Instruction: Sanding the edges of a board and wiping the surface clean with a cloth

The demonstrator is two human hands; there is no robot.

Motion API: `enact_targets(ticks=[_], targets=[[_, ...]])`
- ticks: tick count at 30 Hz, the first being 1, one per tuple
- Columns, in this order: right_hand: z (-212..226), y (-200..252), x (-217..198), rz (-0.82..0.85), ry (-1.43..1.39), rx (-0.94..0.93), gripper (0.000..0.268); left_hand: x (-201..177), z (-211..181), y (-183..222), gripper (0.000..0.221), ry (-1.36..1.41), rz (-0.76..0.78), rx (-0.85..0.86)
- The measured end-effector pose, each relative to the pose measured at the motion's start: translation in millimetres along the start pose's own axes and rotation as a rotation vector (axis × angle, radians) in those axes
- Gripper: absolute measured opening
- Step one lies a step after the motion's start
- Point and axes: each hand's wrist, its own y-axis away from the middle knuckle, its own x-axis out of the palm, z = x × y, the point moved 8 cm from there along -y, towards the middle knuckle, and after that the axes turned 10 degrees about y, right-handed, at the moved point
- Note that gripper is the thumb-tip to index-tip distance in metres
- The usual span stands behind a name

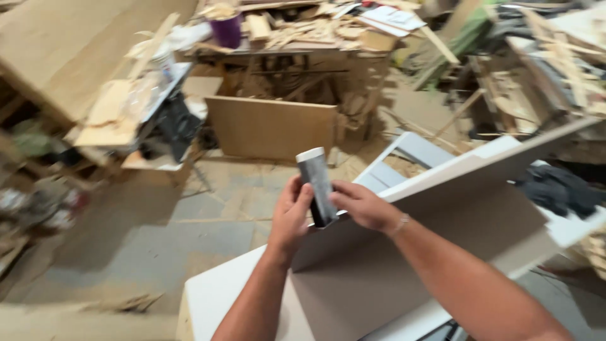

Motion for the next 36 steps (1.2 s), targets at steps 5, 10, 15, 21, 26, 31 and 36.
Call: enact_targets(ticks=[5, 10, 15, 21, 26, 31, 36], targets=[[-18, -8, 5, -0.126, -0.150, -0.026, 0.037, -7, -1, 8, 0.037, -0.079, -0.015, -0.109], [2, -6, 15, -0.110, -0.389, -0.115, 0.024, 9, -32, 16, 0.021, -0.305, -0.003, -0.095], [9, -6, 26, -0.034, -0.493, -0.030, 0.035, 9, -39, 21, 0.037, -0.259, 0.021, 0.010], [38, 4, 24, -0.187, -0.268, 0.000, 0.013, -3, -51, 30, 0.010, -0.385, -0.287, 0.125], [44, 6, 31, -0.139, -0.454, -0.002, 0.020, -2, -47, 28, 0.013, -0.362, -0.328, 0.017], [26, -1, 35, -0.146, -0.466, 0.011, 0.028, 0, -43, 25, 0.015, -0.354, -0.335, -0.009], [12, 2, 24, -0.349, -0.655, -0.033, 0.033, 27, -45, 21, 0.035, -0.491, -0.146, -0.060]])
